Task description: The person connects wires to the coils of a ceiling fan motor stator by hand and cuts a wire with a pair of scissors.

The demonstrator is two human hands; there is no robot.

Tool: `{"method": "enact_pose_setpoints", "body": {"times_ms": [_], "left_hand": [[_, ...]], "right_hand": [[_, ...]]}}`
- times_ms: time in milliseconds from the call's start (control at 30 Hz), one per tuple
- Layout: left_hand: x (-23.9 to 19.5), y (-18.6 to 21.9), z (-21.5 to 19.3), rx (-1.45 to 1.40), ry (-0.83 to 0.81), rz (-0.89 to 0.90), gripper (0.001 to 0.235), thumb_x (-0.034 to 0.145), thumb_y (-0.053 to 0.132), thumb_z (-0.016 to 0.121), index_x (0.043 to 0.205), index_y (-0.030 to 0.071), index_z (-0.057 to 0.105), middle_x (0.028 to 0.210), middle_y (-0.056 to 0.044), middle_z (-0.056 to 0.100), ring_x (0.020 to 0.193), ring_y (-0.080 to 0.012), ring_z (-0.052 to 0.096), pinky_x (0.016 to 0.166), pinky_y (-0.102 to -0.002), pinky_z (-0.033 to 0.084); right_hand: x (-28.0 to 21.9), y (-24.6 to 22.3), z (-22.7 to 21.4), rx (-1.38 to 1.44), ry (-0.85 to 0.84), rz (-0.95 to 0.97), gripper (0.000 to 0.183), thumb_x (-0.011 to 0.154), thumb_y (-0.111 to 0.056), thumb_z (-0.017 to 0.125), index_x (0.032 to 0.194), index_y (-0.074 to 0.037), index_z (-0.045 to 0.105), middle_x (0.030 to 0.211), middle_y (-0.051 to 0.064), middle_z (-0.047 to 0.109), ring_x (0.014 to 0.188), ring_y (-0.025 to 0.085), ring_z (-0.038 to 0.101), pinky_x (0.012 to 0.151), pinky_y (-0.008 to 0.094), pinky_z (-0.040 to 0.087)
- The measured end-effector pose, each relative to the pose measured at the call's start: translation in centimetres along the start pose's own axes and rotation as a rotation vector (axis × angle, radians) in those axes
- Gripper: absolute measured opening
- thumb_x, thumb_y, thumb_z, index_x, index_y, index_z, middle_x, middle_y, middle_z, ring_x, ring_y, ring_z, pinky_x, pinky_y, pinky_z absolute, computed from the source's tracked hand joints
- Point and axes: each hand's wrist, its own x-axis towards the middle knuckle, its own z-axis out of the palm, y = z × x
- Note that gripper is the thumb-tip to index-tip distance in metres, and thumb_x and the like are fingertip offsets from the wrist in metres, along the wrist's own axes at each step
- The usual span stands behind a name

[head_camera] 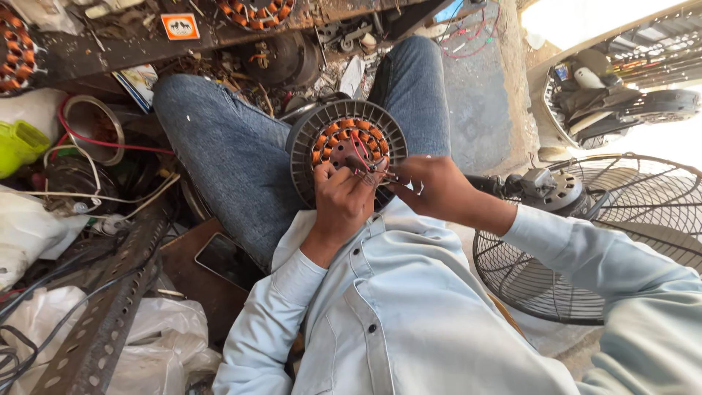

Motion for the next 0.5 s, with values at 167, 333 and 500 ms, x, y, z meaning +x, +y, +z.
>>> {"method": "enact_pose_setpoints", "body": {"times_ms": [167,333,500], "left_hand": [[0.2,-0.2,0.3,0.020,0.025,0.014,0.042,0.094,0.007,0.076,0.135,0.013,0.069,0.076,0.003,0.066,0.069,-0.0174,0.054,0.078,-0.039,0.033],[-0.1,-0.1,0.3,0.000,0.030,0.016,0.043,0.093,0.007,0.077,0.135,0.013,0.069,0.078,0.002,0.067,0.069,-0.0177,0.055,0.080,-0.039,0.035],[-0.4,-0.3,-0.2,0.009,0.044,0.077,0.044,0.093,0.003,0.074,0.136,0.008,0.068,0.090,-0.001,0.074,0.072,-0.0169,0.059,0.086,-0.040,0.039]], "right_hand": [[0.9,-0.1,0.3,-0.265,-0.043,-0.132,0.010,0.083,-0.010,0.071,0.086,-0.003,0.065,0.076,0.011,0.063,0.065,0.032,0.063,0.056,0.044,0.049],[1.2,-0.8,2.1,-0.002,0.061,0.152,0.012,0.086,-0.010,0.062,0.093,-0.002,0.068,0.079,0.016,0.065,0.075,0.039,0.065,0.066,0.049,0.051],[0.2,0.5,3.9,0.123,0.105,0.261,0.017,0.094,-0.014,0.060,0.099,-0.001,0.071,0.079,0.019,0.066,0.069,0.033,0.064,0.063,0.043,0.052]]}}
